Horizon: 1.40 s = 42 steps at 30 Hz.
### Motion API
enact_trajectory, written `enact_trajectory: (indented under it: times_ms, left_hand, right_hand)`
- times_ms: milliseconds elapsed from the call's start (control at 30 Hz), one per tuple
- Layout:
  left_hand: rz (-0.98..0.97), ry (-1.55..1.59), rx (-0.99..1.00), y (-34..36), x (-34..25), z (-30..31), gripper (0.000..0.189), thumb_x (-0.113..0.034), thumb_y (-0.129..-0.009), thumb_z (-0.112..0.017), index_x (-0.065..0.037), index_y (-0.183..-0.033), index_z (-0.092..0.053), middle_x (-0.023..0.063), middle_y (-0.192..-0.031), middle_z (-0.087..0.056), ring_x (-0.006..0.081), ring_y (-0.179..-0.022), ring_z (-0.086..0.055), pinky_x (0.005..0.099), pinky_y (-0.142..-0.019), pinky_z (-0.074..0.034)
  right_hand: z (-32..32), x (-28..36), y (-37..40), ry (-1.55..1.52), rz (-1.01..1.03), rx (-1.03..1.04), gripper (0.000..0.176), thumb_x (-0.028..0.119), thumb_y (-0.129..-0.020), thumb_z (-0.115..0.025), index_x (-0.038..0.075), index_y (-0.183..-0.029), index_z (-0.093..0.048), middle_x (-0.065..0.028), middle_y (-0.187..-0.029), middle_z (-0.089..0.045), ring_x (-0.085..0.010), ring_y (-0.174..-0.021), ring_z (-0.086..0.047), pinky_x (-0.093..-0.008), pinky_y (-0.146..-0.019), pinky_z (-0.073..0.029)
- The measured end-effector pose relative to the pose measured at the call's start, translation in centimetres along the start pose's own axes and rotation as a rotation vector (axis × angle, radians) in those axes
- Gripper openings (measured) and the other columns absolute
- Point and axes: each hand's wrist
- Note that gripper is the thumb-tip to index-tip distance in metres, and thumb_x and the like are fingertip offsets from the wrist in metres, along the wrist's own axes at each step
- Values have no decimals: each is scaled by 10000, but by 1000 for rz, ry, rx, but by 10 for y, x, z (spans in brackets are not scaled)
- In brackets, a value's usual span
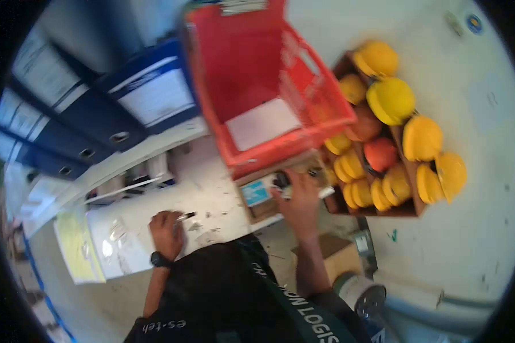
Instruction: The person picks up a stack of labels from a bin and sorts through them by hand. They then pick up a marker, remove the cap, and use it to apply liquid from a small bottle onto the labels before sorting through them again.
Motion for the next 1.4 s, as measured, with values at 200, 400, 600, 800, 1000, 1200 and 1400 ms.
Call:
enact_trajectory:
  times_ms: [200, 400, 600, 800, 1000, 1200, 1400]
  left_hand:
    - [39, -10, -35, 2, 0, -3, 367, -78, -750, -674, -154, -1109, -660, 86, -1109, -561, 325, -1092, -500, 482, -937, -392]
    - [146, -41, -134, 29, 5, -1, 456, -163, -783, -703, -191, -1233, -633, 115, -1353, -501, 342, -1250, -438, 508, -1045, -327]
    - [145, 26, -177, 34, 18, -9, 422, -185, -784, -715, -164, -1202, -663, 125, -1357, -529, 334, -1258, -467, 509, -1064, -306]
    - [109, -57, -178, 31, 18, -20, 316, -193, -822, -663, -131, -1132, -669, 121, -1373, -531, 344, -1285, -437, 501, -1077, -277]
    - [134, -126, -190, 30, 11, -19, 290, -201, -824, -665, -170, -1113, -667, 68, -1377, -513, 328, -1289, -403, 492, -1081, -259]
    - [144, -118, -196, 31, 11, -18, 292, -189, -812, -663, -177, -1104, -666, 65, -1369, -516, 323, -1286, -405, 491, -1073, -264]
    - [136, -99, -208, 31, 13, -18, 303, -197, -792, -682, -181, -1094, -669, 65, -1360, -519, 317, -1260, -434, 489, -1058, -284]
  right_hand:
    - [-58, -56, 12, -63, 7, -158, 435, 143, -820, -715, 32, -1229, -620, -178, -1069, -608, -355, -948, -575, -437, -823, -459]
    - [-28, -29, 2, -197, -210, -41, 365, 137, -909, -646, -5, -1242, -605, -169, -1113, -639, -263, -910, -617, -367, -800, -482]
    - [-31, -35, 2, -423, -198, -285, 341, 85, -920, -627, -11, -1246, -598, -145, -1168, -646, -239, -1014, -633, -359, -892, -491]
    - [-19, -43, 11, -322, -258, -238, 314, 215, -852, -692, 66, -1128, -665, -110, -984, -663, -281, -965, -628, -418, -892, -407]
    - [-12, -67, -12, -43, -405, -303, 244, 236, -871, -687, 134, -1093, -695, -95, -1123, -538, -301, -1107, -488, -507, -931, -296]
    - [-2, -78, -11, -323, -361, -300, 170, 195, -841, -745, 101, -982, -737, -94, -1043, -583, -278, -1039, -540, -445, -905, -390]
    - [25, -72, -14, -414, -253, -402, 192, 185, -831, -781, 30, -935, -733, -89, -927, -612, -241, -928, -588, -348, -844, -470]
Point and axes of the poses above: each hand's wrist, its own y-axis away from the middle knuckle, its own z-axis out of the back of the hand, x = y × z
